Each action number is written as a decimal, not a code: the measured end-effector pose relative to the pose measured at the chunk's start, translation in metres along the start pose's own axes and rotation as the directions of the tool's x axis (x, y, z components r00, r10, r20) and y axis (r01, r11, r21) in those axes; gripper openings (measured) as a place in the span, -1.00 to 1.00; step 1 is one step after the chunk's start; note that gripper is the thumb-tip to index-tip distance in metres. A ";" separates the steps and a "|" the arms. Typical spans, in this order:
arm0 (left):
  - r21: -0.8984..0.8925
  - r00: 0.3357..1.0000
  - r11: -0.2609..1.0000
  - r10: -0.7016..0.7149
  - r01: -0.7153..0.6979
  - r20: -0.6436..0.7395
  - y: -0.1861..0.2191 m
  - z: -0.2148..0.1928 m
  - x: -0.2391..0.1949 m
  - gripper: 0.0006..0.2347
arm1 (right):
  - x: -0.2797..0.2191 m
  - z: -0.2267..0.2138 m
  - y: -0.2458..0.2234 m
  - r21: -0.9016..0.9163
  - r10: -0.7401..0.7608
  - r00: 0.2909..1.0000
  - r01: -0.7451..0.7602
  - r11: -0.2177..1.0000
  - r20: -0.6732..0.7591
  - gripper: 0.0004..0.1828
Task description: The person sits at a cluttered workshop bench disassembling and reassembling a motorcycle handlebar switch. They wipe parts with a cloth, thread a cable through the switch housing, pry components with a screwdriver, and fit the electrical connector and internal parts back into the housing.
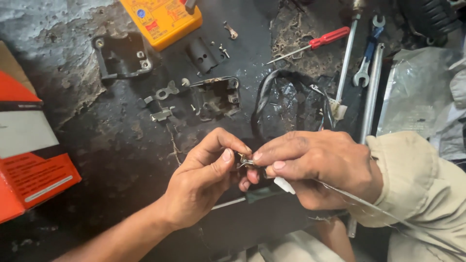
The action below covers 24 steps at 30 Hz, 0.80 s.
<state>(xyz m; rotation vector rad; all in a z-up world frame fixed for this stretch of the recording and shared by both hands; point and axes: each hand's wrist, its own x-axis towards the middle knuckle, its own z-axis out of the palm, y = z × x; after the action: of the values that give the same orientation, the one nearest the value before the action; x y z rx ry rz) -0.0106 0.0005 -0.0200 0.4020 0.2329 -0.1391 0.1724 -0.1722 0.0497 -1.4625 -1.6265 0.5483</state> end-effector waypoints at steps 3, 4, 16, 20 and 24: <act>0.000 1.000 1.000 -0.001 0.001 0.008 0.000 -0.001 0.001 -0.83 | -0.002 0.002 0.000 0.004 -0.004 1.000 0.004 1.000 -0.010 -0.44; 0.000 1.000 1.000 0.001 -0.001 0.011 0.000 -0.001 0.000 -0.83 | -0.002 0.003 0.001 -0.027 -0.008 1.000 0.008 1.000 -0.006 -0.42; 0.066 1.000 0.998 0.005 -0.003 -0.028 0.000 0.000 -0.003 -0.84 | 0.007 0.002 0.006 -0.041 -0.239 0.971 0.239 0.970 0.006 -0.55; 0.084 0.999 0.996 -0.024 0.027 -0.029 0.004 0.004 -0.001 -0.83 | 0.001 -0.002 -0.001 0.069 -0.061 0.998 0.061 0.996 -0.004 -0.63; 0.070 0.999 0.997 -0.026 0.028 -0.034 0.006 0.004 0.000 -0.83 | -0.009 -0.005 -0.003 0.213 0.173 0.967 -0.132 0.968 -0.186 -0.66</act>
<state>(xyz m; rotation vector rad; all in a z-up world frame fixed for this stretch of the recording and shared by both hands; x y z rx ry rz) -0.0091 0.0046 -0.0139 0.4721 0.2668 -0.1676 0.1743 -0.1823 0.0518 -1.4508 -1.2690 0.6091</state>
